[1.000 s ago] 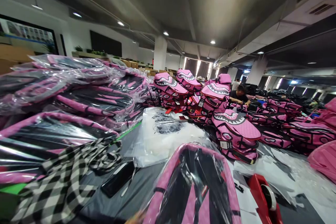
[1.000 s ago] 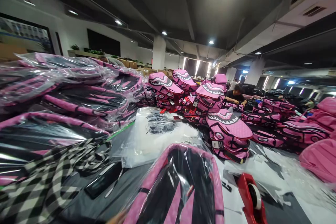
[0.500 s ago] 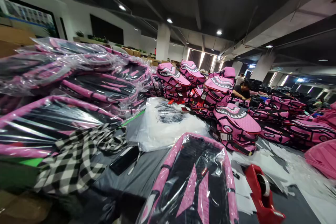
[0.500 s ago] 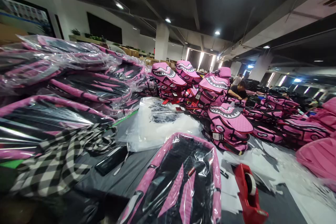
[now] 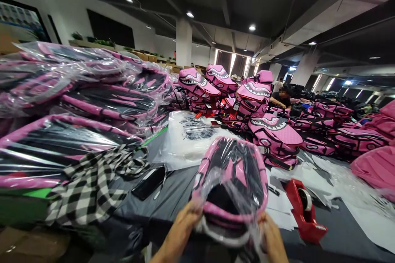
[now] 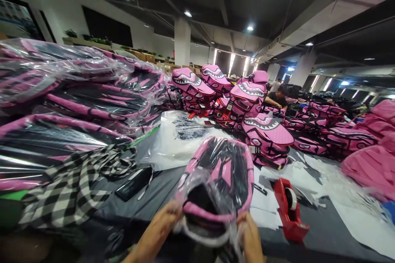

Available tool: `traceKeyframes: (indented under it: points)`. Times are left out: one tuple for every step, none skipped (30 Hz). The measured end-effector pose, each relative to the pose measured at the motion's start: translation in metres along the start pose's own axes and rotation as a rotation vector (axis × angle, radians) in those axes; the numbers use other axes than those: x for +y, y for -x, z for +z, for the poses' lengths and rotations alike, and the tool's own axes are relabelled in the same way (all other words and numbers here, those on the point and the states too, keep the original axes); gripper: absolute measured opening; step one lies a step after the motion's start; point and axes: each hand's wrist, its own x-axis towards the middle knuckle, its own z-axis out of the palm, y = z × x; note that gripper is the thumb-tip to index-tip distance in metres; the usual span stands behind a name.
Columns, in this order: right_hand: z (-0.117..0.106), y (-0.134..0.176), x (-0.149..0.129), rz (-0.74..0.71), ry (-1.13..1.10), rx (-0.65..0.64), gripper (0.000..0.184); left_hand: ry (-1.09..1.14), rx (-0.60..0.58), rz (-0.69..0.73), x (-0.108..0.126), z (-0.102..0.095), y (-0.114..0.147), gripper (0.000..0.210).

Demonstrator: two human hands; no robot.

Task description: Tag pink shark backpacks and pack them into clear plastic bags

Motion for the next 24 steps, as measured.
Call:
traceKeyframes:
  points:
    - [0.001,-0.007,-0.004,0.017,-0.012,0.045,0.032,0.042,0.015,-0.050,0.000,-0.009,-0.001,0.030]
    - [-0.001,-0.015,-0.005,0.029,-0.020,0.098,0.031,0.077,0.055,-0.101,-0.002,-0.020,-0.006,0.033]
    - [-0.007,-0.021,-0.002,0.041,-0.020,0.166,0.031,0.101,0.118,-0.151,-0.005,-0.033,-0.013,0.036]
    - [-0.014,-0.026,0.004,0.063,-0.012,0.248,0.031,0.108,0.198,-0.196,-0.009,-0.046,-0.019,0.040]
    - [-0.020,-0.026,0.014,0.097,0.000,0.332,0.032,0.092,0.283,-0.231,-0.015,-0.058,-0.021,0.044]
    - [-0.025,-0.022,0.026,0.151,0.005,0.410,0.032,0.078,0.364,-0.267,-0.022,-0.067,-0.018,0.048]
    - [-0.026,-0.014,0.041,0.222,-0.001,0.476,0.033,0.084,0.428,-0.326,-0.030,-0.070,-0.009,0.052]
    - [-0.022,-0.003,0.054,0.297,-0.018,0.507,0.036,0.117,0.466,-0.404,-0.038,-0.068,0.004,0.055]
    - [-0.015,0.010,0.066,0.362,-0.044,0.502,0.040,0.225,0.467,-0.524,-0.043,-0.059,0.021,0.058]
    - [-0.005,0.022,0.073,0.394,-0.075,0.461,0.044,0.326,0.399,-0.641,-0.047,-0.046,0.039,0.062]
    - [0.007,0.032,0.076,0.392,-0.105,0.410,0.048,0.407,0.271,-0.725,-0.046,-0.028,0.056,0.064]
    - [0.019,0.040,0.076,0.375,-0.125,0.369,0.052,0.429,0.133,-0.741,-0.043,-0.007,0.069,0.064]
    - [0.030,0.043,0.072,0.355,-0.130,0.349,0.056,0.425,0.005,-0.684,-0.036,0.015,0.078,0.060]
    - [0.040,0.043,0.067,0.345,-0.120,0.345,0.061,0.411,-0.104,-0.581,-0.027,0.038,0.082,0.054]
    - [0.046,0.039,0.062,0.346,-0.106,0.350,0.065,0.399,-0.193,-0.473,-0.018,0.059,0.080,0.050]
    - [0.050,0.034,0.058,0.358,-0.095,0.350,0.066,0.404,-0.254,-0.412,-0.009,0.078,0.074,0.052]
    - [0.051,0.028,0.056,0.372,-0.092,0.348,0.065,0.422,-0.309,-0.399,-0.002,0.095,0.064,0.056]
    - [0.050,0.024,0.056,0.376,-0.096,0.340,0.062,0.448,-0.354,-0.419,0.005,0.110,0.054,0.058]
    - [0.048,0.022,0.057,0.372,-0.108,0.332,0.060,0.473,-0.382,-0.445,0.009,0.121,0.044,0.058]
    - [0.045,0.022,0.059,0.368,-0.125,0.323,0.058,0.499,-0.402,-0.470,0.012,0.129,0.036,0.056]
    - [0.042,0.024,0.060,0.369,-0.145,0.318,0.058,0.520,-0.412,-0.487,0.013,0.135,0.030,0.056]
    - [0.041,0.028,0.061,0.377,-0.170,0.298,0.059,0.537,-0.417,-0.501,0.013,0.138,0.027,0.056]
    - [0.040,0.034,0.060,0.387,-0.203,0.255,0.058,0.553,-0.423,-0.523,0.012,0.139,0.027,0.058]
    - [0.040,0.040,0.058,0.395,-0.249,0.190,0.057,0.565,-0.431,-0.549,0.011,0.138,0.029,0.060]
